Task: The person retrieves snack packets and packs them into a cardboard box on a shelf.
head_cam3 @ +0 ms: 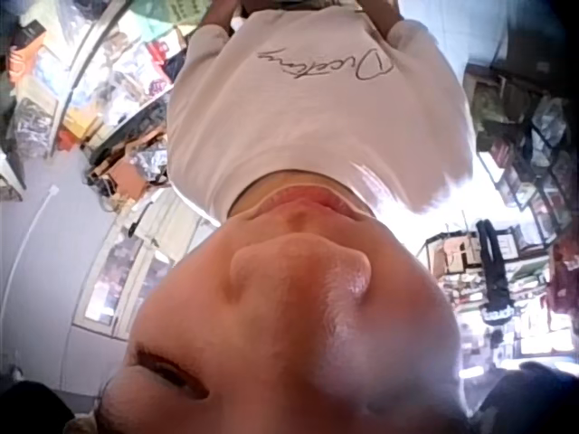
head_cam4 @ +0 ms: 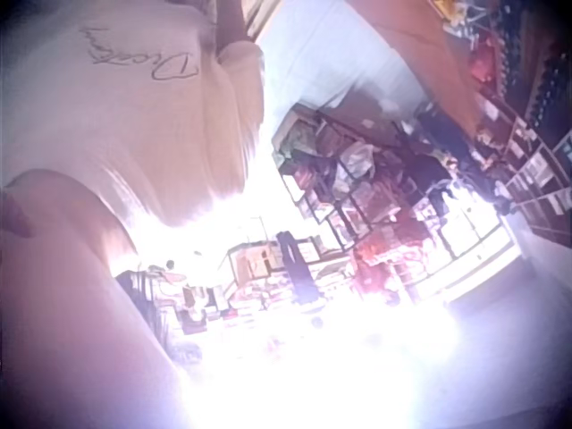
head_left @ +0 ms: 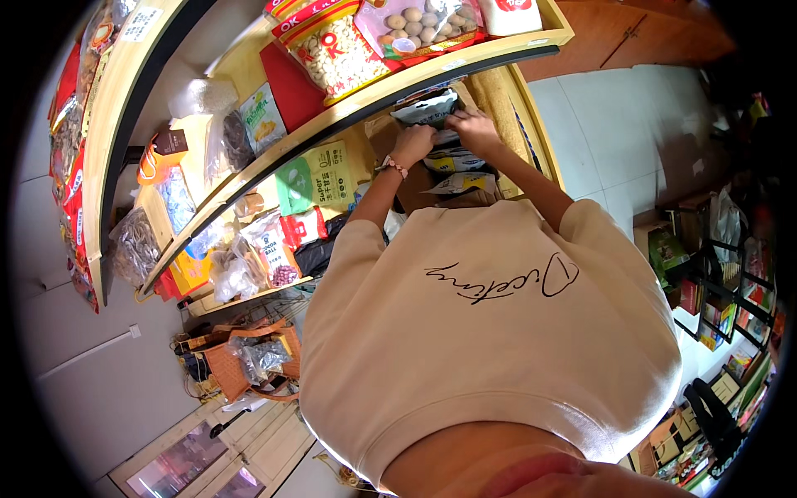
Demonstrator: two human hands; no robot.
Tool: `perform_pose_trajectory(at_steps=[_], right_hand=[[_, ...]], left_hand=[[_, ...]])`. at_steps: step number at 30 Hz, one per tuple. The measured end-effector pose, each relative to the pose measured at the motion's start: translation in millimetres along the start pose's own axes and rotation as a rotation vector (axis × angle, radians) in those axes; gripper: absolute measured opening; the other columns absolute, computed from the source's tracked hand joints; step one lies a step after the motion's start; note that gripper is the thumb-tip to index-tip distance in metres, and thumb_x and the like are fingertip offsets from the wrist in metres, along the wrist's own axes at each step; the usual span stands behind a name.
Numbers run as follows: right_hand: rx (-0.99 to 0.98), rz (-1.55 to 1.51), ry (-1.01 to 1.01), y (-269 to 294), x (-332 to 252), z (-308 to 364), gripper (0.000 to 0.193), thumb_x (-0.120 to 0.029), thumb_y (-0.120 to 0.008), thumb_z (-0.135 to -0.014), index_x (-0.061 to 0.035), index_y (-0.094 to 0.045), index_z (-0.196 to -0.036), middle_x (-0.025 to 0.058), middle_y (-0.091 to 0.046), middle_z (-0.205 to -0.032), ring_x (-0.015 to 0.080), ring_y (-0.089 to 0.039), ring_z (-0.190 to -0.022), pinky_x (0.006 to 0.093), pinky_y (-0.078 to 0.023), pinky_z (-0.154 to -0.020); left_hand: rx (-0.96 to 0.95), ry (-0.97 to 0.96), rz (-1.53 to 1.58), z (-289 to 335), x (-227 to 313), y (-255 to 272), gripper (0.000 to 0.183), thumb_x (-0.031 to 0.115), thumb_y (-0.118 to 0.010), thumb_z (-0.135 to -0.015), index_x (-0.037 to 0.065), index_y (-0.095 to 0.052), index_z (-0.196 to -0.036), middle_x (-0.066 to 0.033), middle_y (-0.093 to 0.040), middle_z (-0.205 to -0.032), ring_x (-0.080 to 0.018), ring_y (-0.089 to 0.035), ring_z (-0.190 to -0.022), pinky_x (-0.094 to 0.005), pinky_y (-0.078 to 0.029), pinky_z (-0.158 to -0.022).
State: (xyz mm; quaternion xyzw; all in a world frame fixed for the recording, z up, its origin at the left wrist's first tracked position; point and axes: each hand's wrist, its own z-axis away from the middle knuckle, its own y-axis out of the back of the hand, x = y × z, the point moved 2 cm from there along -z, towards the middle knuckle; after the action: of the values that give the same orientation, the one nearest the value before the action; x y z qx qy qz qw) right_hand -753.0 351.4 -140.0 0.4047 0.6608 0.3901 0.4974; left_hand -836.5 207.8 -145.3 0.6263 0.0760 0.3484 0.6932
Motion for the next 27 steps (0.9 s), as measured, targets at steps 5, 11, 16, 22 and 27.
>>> perform_pose_trajectory(at_steps=[5, 11, 16, 22, 27], right_hand=[[0.262, 0.015, -0.096, -6.8, -10.0, 27.3, 0.018, -0.017, -0.058, -0.079, -0.0131, -0.059, -0.096, 0.0049, -0.060, -0.095, 0.0244, -0.057, -0.088, 0.0330, -0.044, -0.077], [-0.264, -0.251, -0.276, -29.6, -5.5, 38.9, 0.037, -0.041, -0.043, -0.090, -0.0099, -0.064, -0.090, 0.0147, -0.065, -0.082, 0.0337, -0.061, -0.079, 0.0436, -0.048, -0.071], [-0.359, -0.245, -0.275, -28.3, -2.7, 42.3, 0.041, -0.039, -0.038, -0.091, -0.0092, -0.065, -0.086, 0.0165, -0.065, -0.081, 0.0359, -0.062, -0.075, 0.0483, -0.049, -0.068], [-0.377, -0.210, -0.174, -35.9, 0.0, 47.4, 0.039, -0.039, -0.035, -0.092, -0.0112, -0.063, -0.093, 0.0167, -0.065, -0.084, 0.0365, -0.062, -0.077, 0.0490, -0.049, -0.069], [-0.387, -0.278, -0.228, -44.6, 2.7, 45.8, 0.040, -0.040, -0.035, -0.092, -0.0109, -0.062, -0.094, 0.0167, -0.065, -0.087, 0.0368, -0.062, -0.079, 0.0488, -0.049, -0.069]], left_hand=[[0.423, 0.237, -0.028, 12.5, -8.0, 34.7, 0.028, 0.032, -0.045, -0.089, 0.015, -0.066, -0.083, -0.0189, -0.063, -0.072, -0.0366, -0.062, -0.069, -0.0467, -0.050, -0.065], [0.267, 0.294, 0.484, 44.6, -3.1, 47.8, 0.035, 0.034, -0.049, -0.088, 0.002, -0.062, -0.084, -0.0235, -0.060, -0.073, -0.0408, -0.058, -0.074, -0.0455, -0.046, -0.063], [0.399, 0.493, 1.338, 91.5, 33.7, 38.1, 0.032, 0.028, -0.053, -0.091, -0.003, -0.059, -0.090, -0.0109, -0.064, -0.081, -0.0206, -0.063, -0.077, -0.0315, -0.048, -0.067], [0.566, 0.425, 2.134, 124.9, 91.3, 48.6, 0.029, 0.021, -0.052, -0.093, 0.003, -0.049, -0.115, -0.0057, -0.060, -0.106, -0.0165, -0.057, -0.102, -0.0318, -0.048, -0.087], [0.664, 0.429, 2.449, 96.5, 48.6, 8.2, 0.020, 0.017, -0.053, -0.092, 0.004, -0.052, -0.107, -0.0045, -0.061, -0.103, -0.0132, -0.058, -0.096, -0.0281, -0.049, -0.084]])
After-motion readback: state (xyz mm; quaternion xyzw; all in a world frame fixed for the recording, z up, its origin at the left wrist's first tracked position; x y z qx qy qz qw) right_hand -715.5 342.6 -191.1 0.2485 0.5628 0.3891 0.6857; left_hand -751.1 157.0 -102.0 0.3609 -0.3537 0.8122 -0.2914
